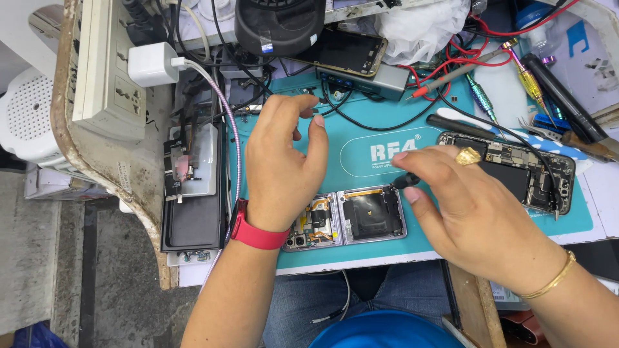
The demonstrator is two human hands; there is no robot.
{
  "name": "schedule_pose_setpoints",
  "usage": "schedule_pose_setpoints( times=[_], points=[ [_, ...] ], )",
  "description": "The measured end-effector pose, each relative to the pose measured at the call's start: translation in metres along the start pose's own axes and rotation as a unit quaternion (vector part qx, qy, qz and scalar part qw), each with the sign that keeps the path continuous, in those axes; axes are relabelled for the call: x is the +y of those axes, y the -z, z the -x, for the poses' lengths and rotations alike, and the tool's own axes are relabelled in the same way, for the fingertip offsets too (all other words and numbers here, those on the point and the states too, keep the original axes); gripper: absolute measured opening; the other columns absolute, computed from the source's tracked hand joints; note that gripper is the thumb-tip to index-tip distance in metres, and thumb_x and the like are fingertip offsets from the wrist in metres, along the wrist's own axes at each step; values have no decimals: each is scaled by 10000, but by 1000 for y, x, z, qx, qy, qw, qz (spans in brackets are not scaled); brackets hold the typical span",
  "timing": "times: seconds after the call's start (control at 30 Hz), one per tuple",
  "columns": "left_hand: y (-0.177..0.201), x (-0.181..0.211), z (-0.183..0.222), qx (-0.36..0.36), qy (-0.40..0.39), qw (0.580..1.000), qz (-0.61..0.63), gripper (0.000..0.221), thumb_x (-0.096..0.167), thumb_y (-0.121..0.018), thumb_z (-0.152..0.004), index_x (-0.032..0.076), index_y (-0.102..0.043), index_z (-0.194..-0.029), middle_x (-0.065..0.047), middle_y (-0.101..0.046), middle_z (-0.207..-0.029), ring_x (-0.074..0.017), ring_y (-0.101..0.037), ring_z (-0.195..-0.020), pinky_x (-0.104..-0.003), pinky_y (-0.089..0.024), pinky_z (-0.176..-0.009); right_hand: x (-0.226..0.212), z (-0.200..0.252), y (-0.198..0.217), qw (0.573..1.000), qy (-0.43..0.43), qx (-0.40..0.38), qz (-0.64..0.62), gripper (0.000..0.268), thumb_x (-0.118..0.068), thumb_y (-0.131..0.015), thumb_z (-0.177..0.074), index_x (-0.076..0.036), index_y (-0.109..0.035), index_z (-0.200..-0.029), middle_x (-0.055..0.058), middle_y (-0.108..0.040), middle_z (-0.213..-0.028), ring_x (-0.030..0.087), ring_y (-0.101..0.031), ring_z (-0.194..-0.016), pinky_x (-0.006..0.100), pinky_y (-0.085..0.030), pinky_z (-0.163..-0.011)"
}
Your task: Disassembling a smartphone and using a multimeter probe to diagnose the motherboard on a repair bench.
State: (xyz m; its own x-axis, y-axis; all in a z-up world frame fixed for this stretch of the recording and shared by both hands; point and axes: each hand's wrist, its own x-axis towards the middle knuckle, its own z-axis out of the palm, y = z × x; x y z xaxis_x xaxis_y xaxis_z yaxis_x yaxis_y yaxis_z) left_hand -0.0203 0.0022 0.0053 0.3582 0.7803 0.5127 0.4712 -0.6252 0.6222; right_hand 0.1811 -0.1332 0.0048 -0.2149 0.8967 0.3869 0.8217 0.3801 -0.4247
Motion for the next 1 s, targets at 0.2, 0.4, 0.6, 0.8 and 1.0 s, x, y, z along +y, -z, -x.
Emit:
schedule_pose_setpoints(
  times=[0.2, 0.4, 0.6, 0.8, 1.0],
  points=[
    [0, 0, 0, 4, -16, 1000, 2, 147, 99, -558, -973, 64, -628, -1097, -52, -626, -978, -192, -521, -728, -348, -457, -649, 15, 9, -8, 998, -15, 9, 62, 467, -229, -661, -997, -69, -437, -1375, 148, -663, -1214, 371, -626, -845, 512, -533, -678],
    [0, 1, 0, -3, -1, 1000, -5, 145, 122, -554, -974, 74, -632, -1086, -39, -626, -979, -187, -526, -717, -348, -455, -626, 11, 9, -7, 998, 11, 13, 60, 433, -136, -624, -1019, -58, -439, -1402, 172, -679, -1148, 383, -639, -851, 496, -529, -763],
    [0, 0, 0, -14, -3, 1000, -2, 166, 124, -552, -974, 71, -635, -1108, -42, -627, -987, -194, -536, -724, -352, -457, -620, 4, 7, -3, 999, -27, -23, -23, 460, -93, -534, -1007, -95, -415, -1451, 125, -703, -1274, 342, -703, -1041, 457, -556, -876],
    [1, -1, -1, -20, -6, 1000, 1, 146, 127, -550, -973, 80, -629, -1086, -41, -608, -976, -206, -539, -723, -364, -450, -624, 6, 3, -4, 999, 7, 16, 29, 400, -104, -607, -1014, -72, -442, -1377, 151, -669, -1216, 351, -648, -960, 477, -545, -766],
    [0, -3, -1, -21, -1, 1000, -2, 146, 132, -562, -968, 93, -630, -1091, -27, -603, -968, -198, -529, -716, -366, -441, -622, 15, 10, -14, 997, 6, 25, 68, 442, -162, -656, -1020, -71, -444, -1397, 151, -683, -1130, 359, -639, -804, 501, -519, -629]
  ],
)
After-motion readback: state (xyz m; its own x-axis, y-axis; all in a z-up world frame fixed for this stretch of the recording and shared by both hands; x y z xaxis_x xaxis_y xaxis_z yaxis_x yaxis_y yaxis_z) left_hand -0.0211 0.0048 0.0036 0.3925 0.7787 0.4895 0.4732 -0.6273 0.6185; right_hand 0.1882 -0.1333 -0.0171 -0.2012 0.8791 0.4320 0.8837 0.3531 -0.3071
